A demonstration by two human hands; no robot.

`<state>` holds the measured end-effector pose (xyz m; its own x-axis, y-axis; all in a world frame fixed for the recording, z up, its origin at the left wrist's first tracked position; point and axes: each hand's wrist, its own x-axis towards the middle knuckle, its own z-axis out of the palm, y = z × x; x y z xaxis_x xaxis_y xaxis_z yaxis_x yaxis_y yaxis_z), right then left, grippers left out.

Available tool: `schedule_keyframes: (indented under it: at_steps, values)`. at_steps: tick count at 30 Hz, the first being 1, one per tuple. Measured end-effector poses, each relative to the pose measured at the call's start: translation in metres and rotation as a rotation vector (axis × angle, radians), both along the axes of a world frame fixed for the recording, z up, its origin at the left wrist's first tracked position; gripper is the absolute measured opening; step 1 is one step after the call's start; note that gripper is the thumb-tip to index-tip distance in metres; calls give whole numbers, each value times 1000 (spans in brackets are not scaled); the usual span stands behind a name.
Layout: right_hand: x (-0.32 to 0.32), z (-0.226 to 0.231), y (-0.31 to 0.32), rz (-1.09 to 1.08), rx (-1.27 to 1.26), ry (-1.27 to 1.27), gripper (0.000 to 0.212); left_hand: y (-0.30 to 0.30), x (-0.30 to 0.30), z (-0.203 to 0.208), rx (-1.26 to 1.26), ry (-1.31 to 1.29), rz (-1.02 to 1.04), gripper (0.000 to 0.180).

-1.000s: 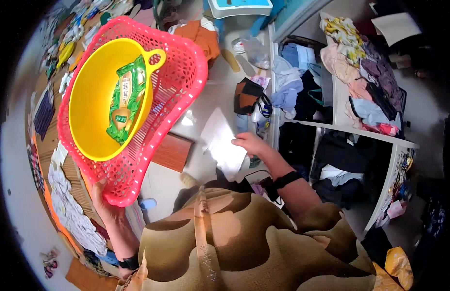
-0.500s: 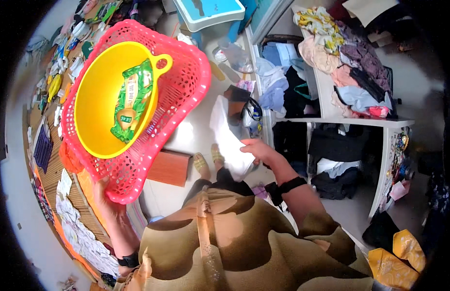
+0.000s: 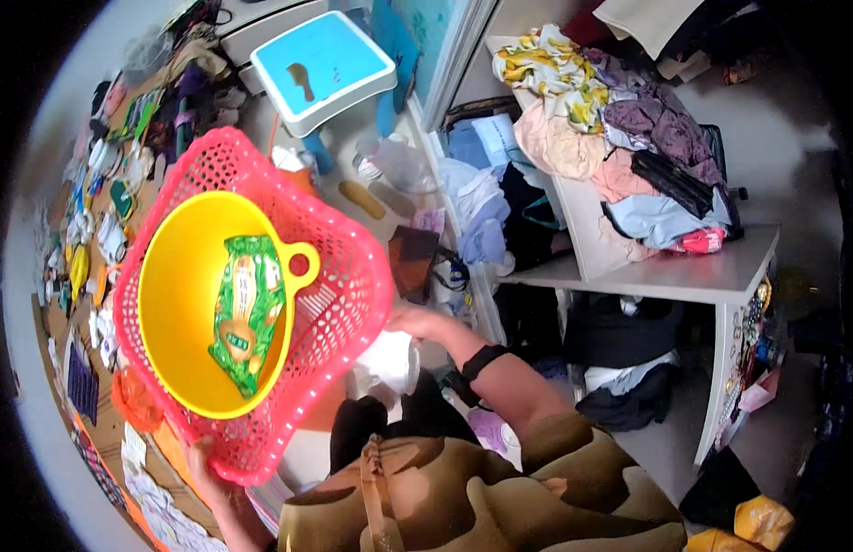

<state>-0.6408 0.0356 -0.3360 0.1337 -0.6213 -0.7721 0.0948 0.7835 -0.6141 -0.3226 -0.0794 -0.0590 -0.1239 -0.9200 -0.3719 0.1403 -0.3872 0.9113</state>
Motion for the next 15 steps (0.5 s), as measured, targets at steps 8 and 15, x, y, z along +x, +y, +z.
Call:
schedule_keyframes:
  at_steps: [8, 15]
  values:
    - [-211, -68, 71, -1625, -305, 189, 39, -43, -37, -36, 18, -102, -77, 70]
    - [-161, -128, 102, -1170, 344, 324, 60, -81, -63, -89, 44, -180, -176, 69]
